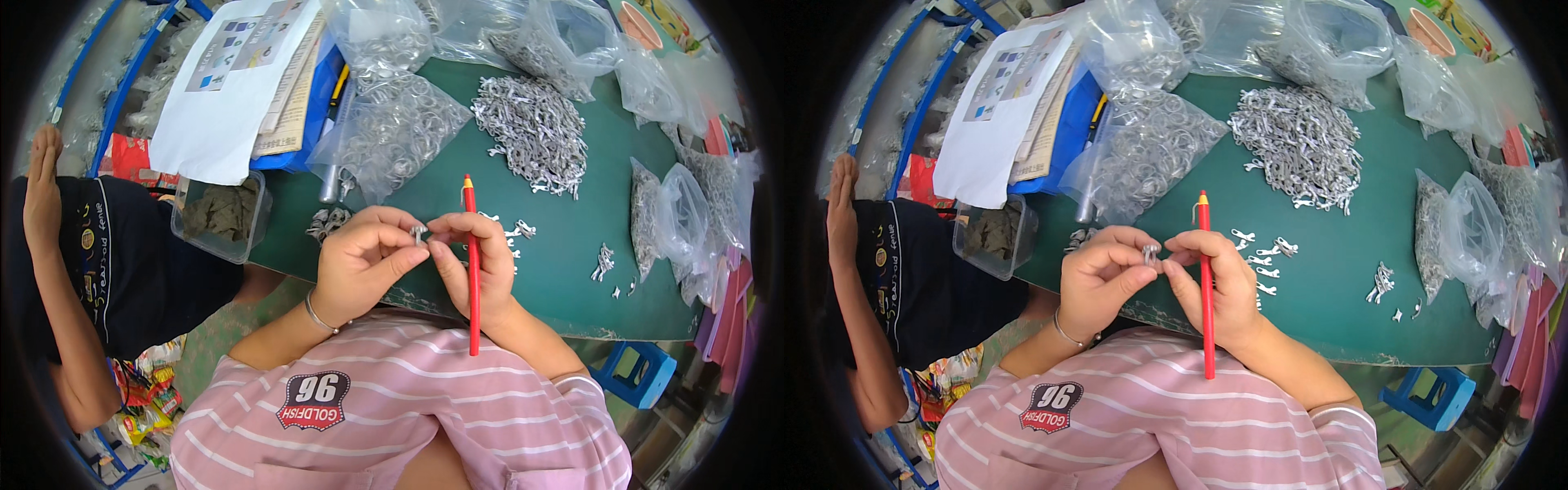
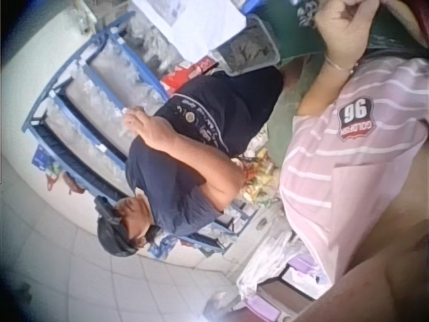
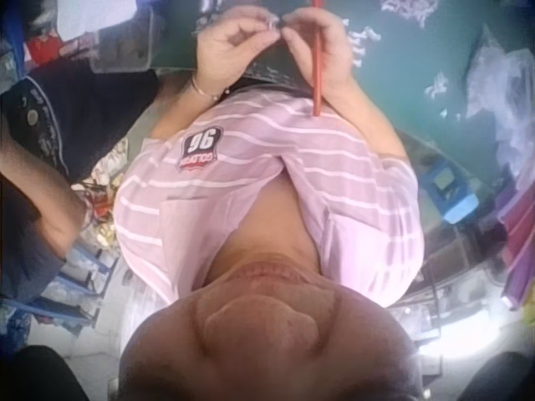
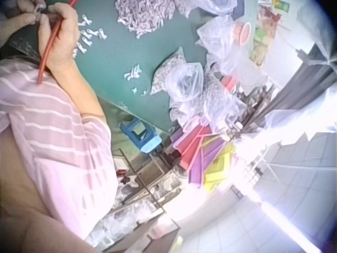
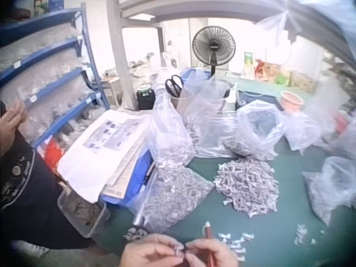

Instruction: The person inspects and sorts small metal zipper pull components on a table, handling them by hand and using a pencil to arrange them in rows.

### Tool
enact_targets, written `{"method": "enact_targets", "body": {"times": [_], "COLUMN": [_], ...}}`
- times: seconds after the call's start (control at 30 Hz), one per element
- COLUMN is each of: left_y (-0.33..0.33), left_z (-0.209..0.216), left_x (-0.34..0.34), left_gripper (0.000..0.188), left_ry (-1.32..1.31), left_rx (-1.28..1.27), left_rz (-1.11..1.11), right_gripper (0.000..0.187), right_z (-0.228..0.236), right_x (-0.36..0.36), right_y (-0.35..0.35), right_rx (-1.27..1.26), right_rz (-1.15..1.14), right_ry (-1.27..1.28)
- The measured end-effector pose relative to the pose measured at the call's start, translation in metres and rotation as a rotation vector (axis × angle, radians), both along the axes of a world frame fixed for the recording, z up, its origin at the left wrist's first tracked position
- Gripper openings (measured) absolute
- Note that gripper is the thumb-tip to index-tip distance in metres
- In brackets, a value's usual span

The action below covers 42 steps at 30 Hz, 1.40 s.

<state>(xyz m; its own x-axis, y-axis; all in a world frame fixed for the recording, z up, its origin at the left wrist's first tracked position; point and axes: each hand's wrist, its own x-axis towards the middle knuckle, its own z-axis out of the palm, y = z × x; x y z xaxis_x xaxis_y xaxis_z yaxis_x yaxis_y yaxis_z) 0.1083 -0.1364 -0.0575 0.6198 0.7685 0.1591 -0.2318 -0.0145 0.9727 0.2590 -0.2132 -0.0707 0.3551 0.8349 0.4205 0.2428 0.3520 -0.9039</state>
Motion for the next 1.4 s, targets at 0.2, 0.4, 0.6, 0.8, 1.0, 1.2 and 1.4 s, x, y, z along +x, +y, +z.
{"method": "enact_targets", "body": {"times": [0.2,0.4,0.6,0.8,1.0,1.2,1.4], "left_y": [-0.005,-0.006,-0.005,-0.003,-0.006,-0.008,-0.004], "left_z": [-0.006,-0.008,-0.007,-0.010,-0.011,-0.009,-0.005], "left_x": [0.002,0.003,0.003,0.002,0.001,0.002,-0.001], "left_gripper": [0.015,0.018,0.018,0.021,0.023,0.016,0.009], "left_ry": [-0.007,-0.022,0.006,0.098,0.186,0.063,0.032], "left_rx": [0.025,0.027,0.075,0.257,0.326,-0.134,-0.117], "left_rz": [-0.031,-0.018,-0.002,0.040,0.081,0.014,-0.036], "right_gripper": [0.030,0.030,0.029,0.030,0.031,0.032,0.031], "right_z": [-0.004,-0.006,-0.002,-0.008,-0.005,-0.005,-0.007], "right_x": [0.001,0.001,0.001,0.001,0.000,0.001,0.002], "right_y": [0.003,0.002,0.002,0.003,0.000,0.001,0.000], "right_rx": [0.097,0.113,0.112,0.132,0.046,0.074,0.061], "right_rz": [-0.027,-0.038,-0.025,-0.021,0.034,0.016,0.037], "right_ry": [-0.031,-0.025,-0.025,-0.007,0.030,0.075,0.078]}}
